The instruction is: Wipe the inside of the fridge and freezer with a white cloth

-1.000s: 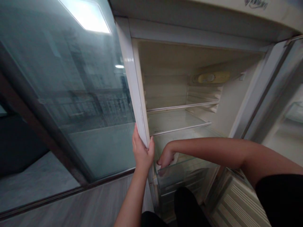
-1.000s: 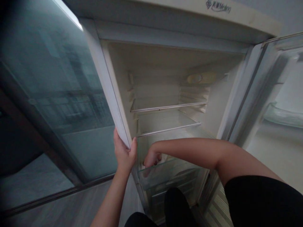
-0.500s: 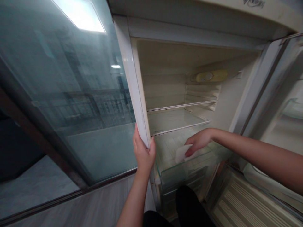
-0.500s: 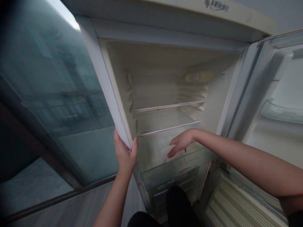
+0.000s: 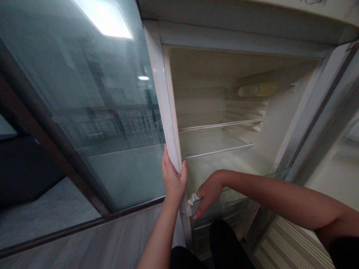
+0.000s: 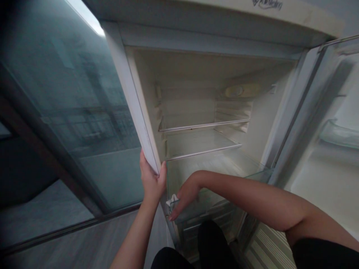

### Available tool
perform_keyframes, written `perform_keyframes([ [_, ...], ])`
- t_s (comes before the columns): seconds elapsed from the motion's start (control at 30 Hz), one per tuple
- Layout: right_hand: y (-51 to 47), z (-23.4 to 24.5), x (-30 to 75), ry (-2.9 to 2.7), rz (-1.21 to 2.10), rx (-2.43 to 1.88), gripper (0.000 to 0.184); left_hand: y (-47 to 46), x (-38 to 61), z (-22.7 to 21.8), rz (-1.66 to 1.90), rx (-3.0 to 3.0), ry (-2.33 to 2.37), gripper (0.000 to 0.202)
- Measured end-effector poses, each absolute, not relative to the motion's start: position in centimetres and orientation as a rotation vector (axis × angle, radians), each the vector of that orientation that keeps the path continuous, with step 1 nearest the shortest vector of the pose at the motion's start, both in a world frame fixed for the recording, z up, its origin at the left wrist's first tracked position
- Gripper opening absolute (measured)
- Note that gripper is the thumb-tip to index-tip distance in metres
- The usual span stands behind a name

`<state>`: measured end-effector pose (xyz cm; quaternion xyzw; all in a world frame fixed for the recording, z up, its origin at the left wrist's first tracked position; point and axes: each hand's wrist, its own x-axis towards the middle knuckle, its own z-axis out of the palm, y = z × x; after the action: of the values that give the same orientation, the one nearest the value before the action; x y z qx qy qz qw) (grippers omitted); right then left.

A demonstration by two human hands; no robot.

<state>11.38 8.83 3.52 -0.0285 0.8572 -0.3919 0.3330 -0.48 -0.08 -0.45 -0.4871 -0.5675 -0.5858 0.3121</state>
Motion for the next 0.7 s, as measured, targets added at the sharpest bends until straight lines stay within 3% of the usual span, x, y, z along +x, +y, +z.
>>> perform_keyframes([
  [0.17, 10.7, 6.0, 14.4, 2.309, -0.866, 0.088, 0.056, -0.1, -0.4, -0.4, -1.547, -1.278, -1.497, 0.081],
  [0.37, 15.1, 9.4, 22.4, 2.538, -0.982, 0.325, 0.047, 0.0, -0.5, -0.6, -1.557, -1.279, -1.502, 0.081],
  [0.7, 22.9, 4.3, 28.9, 2.429, -0.99, 0.883, 0.07, 0.0, -0.5, -0.4, -1.569, -1.282, -1.481, 0.082],
])
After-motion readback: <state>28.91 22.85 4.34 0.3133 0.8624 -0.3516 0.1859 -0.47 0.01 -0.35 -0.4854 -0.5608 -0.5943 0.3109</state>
